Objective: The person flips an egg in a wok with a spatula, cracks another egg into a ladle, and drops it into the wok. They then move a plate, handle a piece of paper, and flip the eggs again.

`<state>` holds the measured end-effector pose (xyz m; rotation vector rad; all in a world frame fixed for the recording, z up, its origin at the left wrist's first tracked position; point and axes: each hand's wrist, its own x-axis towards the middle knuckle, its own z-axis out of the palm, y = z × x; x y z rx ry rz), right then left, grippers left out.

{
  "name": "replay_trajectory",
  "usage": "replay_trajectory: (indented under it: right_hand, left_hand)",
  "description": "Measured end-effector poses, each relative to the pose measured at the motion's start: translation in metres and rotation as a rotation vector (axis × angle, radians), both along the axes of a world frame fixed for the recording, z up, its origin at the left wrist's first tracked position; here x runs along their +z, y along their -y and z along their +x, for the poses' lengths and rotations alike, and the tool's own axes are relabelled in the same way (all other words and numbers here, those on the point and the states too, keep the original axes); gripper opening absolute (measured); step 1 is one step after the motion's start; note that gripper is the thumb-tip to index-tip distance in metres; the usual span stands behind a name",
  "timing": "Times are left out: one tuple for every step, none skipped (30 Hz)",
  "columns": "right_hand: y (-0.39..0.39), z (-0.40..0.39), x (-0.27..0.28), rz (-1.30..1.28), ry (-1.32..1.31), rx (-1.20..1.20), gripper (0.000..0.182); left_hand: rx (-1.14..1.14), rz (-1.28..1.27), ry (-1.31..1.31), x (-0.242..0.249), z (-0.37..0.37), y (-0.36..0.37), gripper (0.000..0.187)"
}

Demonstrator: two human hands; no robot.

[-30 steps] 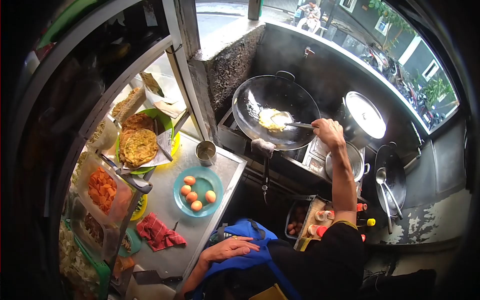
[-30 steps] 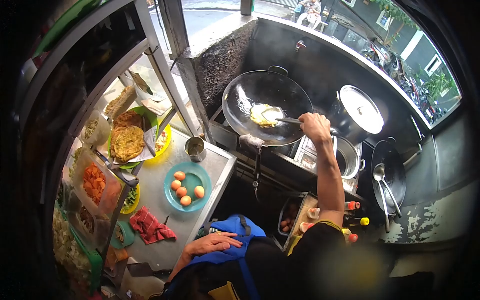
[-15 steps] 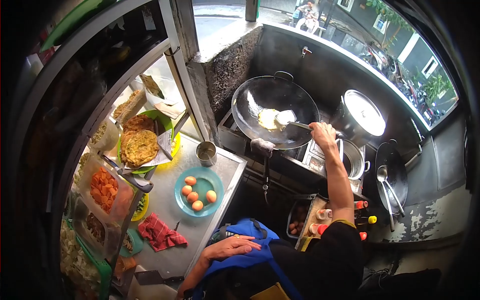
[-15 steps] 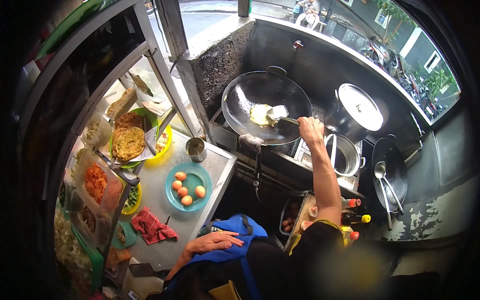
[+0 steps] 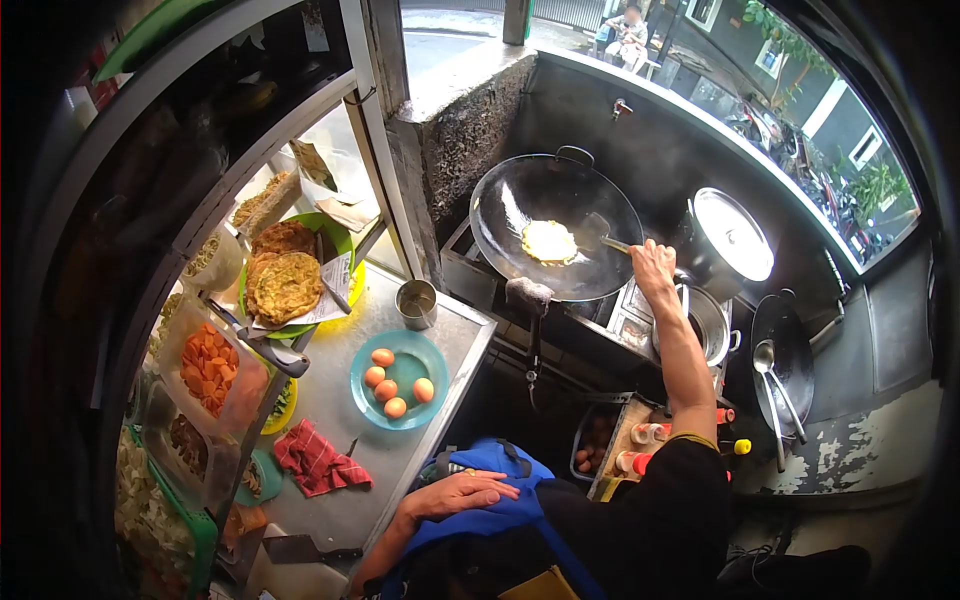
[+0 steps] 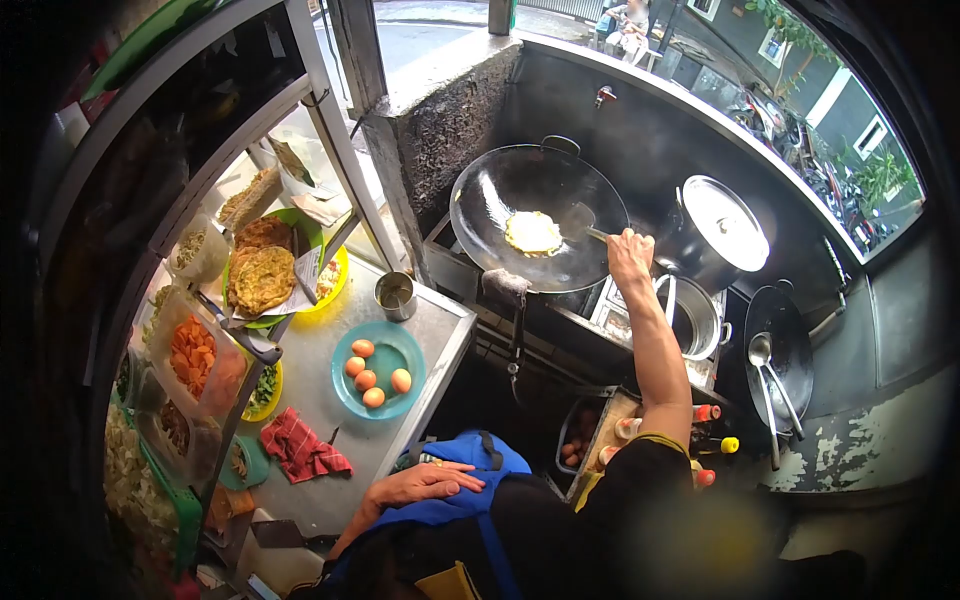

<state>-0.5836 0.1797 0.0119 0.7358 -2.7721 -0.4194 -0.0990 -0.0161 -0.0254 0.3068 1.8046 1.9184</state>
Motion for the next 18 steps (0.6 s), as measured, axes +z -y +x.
replay_trajectory:
  right_hand:
    - [-0.001,-0.002,-0.003,-0.016,0.01,0.003,0.019]
    - [-0.003,-0.006,-0.006,-0.018,0.008,0.005,0.019]
    - [-0.006,-0.008,-0.007,-0.068,0.052,0.008,0.022]
    - [-0.008,-0.011,-0.008,-0.119,0.097,0.012,0.027]
    - [-0.01,-0.013,-0.01,-0.121,0.094,0.017,0.027]
    - [-0.011,-0.011,-0.008,-0.176,0.165,0.013,0.03]
    - [-0.01,-0.01,-0.006,-0.23,0.236,0.009,0.034]
    - [-0.009,-0.011,-0.004,-0.254,0.311,-0.022,0.039]
    - [-0.008,-0.013,-0.005,-0.254,0.31,-0.02,0.039]
    - [-0.009,-0.016,-0.008,-0.27,0.31,0.014,0.038]
    - [-0.01,-0.017,-0.011,-0.285,0.311,0.047,0.037]
    - [-0.01,-0.018,-0.014,-0.283,0.314,0.044,0.037]
    - [-0.009,-0.02,-0.015,-0.224,0.21,0.097,0.033]
    - [-0.008,-0.023,-0.017,-0.165,0.106,0.149,0.029]
    - [-0.004,-0.02,-0.013,-0.162,0.108,0.149,0.029]
    - [0.004,-0.014,-0.003,-0.046,0.041,0.121,0.025]
    - [0.01,-0.009,0.008,0.069,-0.028,0.094,0.022]
    - [0.011,-0.006,0.017,0.13,-0.049,0.108,0.024]
  left_hand:
    - [0.001,0.0,-0.001,0.0,0.0,0.0,0.044]
    - [-0.002,-0.003,-0.011,0.0,0.0,0.0,0.044]
    - [-0.004,-0.005,-0.021,-0.001,0.0,0.0,0.044]
    - [0.0,-0.008,-0.024,-0.002,0.0,0.0,0.044]
    - [-0.004,-0.014,-0.018,-0.004,0.001,0.0,0.044]
    - [-0.008,-0.019,-0.01,-0.005,0.001,0.0,0.045]
    - [-0.004,-0.021,-0.012,-0.004,0.001,0.0,0.045]
    - [0.001,-0.017,-0.011,-0.003,0.002,-0.001,0.045]
    - [0.005,-0.013,-0.008,-0.002,0.002,-0.001,0.045]
    - [0.005,-0.012,-0.007,-0.002,0.001,-0.001,0.045]
    - [-0.002,-0.021,-0.007,-0.002,0.001,-0.001,0.045]
    - [-0.01,-0.03,-0.007,-0.002,0.0,-0.001,0.046]
    - [-0.012,-0.027,-0.004,-0.002,-0.001,-0.001,0.046]
    - [-0.012,-0.022,-0.01,-0.001,-0.001,-0.001,0.045]
    - [-0.012,-0.016,-0.016,0.0,-0.001,-0.002,0.045]
    - [-0.011,-0.013,-0.014,-0.001,-0.001,-0.002,0.045]
    - [-0.01,-0.021,-0.014,-0.001,-0.001,-0.002,0.044]
    - [-0.009,-0.03,-0.013,-0.001,-0.001,-0.002,0.043]
